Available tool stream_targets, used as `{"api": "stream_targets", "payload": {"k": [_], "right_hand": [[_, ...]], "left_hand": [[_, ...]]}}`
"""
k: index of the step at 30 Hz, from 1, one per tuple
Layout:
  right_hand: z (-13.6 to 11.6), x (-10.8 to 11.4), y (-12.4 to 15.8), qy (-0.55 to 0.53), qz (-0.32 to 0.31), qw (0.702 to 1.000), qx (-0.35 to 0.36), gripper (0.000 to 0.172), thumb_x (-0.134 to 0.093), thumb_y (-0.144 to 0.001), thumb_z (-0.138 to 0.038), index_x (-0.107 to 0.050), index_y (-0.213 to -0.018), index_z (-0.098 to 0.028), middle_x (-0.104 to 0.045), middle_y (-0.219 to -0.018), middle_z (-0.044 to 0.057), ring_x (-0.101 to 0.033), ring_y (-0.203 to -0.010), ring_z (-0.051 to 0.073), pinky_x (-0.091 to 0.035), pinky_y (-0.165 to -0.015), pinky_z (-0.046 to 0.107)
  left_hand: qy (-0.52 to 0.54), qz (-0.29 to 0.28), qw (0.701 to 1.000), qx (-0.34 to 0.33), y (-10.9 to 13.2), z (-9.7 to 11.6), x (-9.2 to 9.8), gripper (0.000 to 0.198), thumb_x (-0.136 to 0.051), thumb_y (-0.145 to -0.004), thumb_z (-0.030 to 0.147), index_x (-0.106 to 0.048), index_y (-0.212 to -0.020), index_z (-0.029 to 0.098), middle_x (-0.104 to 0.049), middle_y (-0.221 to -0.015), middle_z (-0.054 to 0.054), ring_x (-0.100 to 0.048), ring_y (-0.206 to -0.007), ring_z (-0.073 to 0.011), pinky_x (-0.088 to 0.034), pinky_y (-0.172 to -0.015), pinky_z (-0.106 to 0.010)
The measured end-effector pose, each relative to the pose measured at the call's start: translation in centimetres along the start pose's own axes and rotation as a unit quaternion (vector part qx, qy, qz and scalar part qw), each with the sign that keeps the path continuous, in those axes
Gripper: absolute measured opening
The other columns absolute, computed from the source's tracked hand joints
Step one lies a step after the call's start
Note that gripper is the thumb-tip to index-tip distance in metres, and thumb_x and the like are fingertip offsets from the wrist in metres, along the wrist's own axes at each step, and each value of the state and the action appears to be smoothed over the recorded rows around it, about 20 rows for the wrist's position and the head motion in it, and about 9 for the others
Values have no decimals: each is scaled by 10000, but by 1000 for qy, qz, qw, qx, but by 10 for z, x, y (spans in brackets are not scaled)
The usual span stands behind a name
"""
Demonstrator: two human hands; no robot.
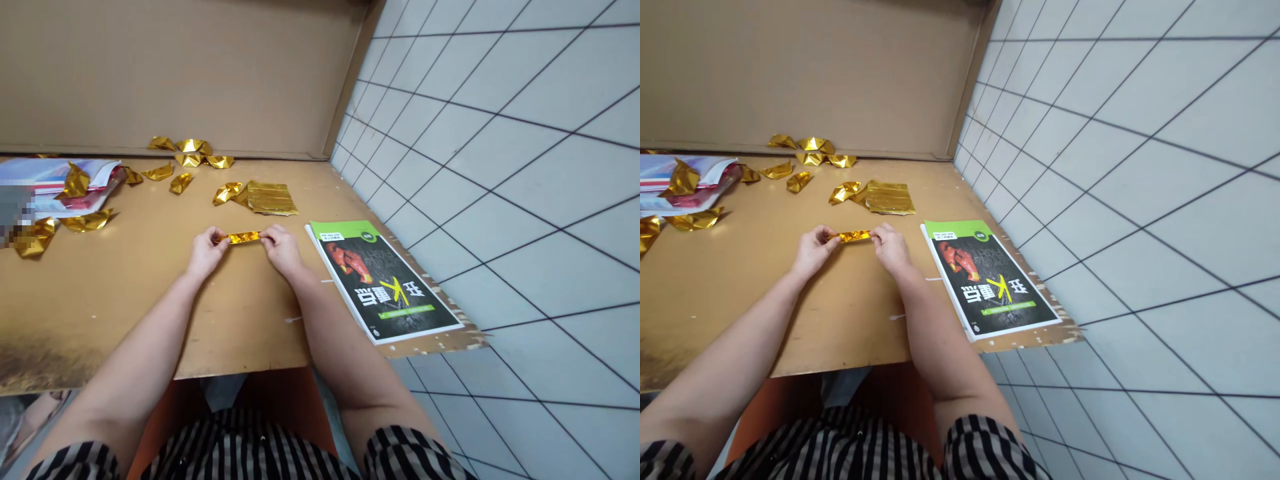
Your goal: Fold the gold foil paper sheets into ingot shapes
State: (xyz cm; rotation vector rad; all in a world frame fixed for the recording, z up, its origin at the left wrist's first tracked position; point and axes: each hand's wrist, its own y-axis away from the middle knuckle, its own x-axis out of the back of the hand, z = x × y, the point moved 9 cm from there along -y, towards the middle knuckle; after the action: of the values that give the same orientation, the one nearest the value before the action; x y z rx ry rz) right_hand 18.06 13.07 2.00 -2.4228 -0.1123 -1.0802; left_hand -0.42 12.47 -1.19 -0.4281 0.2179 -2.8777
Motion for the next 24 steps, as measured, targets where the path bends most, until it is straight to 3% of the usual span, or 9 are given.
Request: {"api": "stream_targets", "payload": {"k": [4, 14, 24], "right_hand": [[-2, -1, 1, 0, 11, 1000, 11, 207, -509, -861, -137, -700, -853, -216, -666, -916, 55, -635, -886, 204, -492, -853, 335], [-10, 5, 5, -49, 75, 994, 65, 154, -574, -853, -230, -706, -777, -215, -682, -856, 45, -644, -811, 181, -520, -795, 309], [-8, 12, 6, -49, 130, 989, 51, 196, -543, -823, -198, -661, -669, -223, -666, -776, 27, -635, -742, 165, -520, -733, 284]], "left_hand": [[42, 15, 999, 23, -3, -8, 2, 132, -624, -660, 136, -565, -763, 195, -621, -699, 23, -611, -701, -137, -499, -741, -279], [141, -14, 983, 115, -1, -14, 1, 161, -722, -609, 133, -568, -594, 176, -560, -491, 53, -524, -468, -94, -437, -527, -214], [72, -51, 991, 104, 3, -10, -6, 139, -697, -686, 182, -558, -674, 188, -546, -489, 62, -455, -418, -86, -354, -475, -209]]}}
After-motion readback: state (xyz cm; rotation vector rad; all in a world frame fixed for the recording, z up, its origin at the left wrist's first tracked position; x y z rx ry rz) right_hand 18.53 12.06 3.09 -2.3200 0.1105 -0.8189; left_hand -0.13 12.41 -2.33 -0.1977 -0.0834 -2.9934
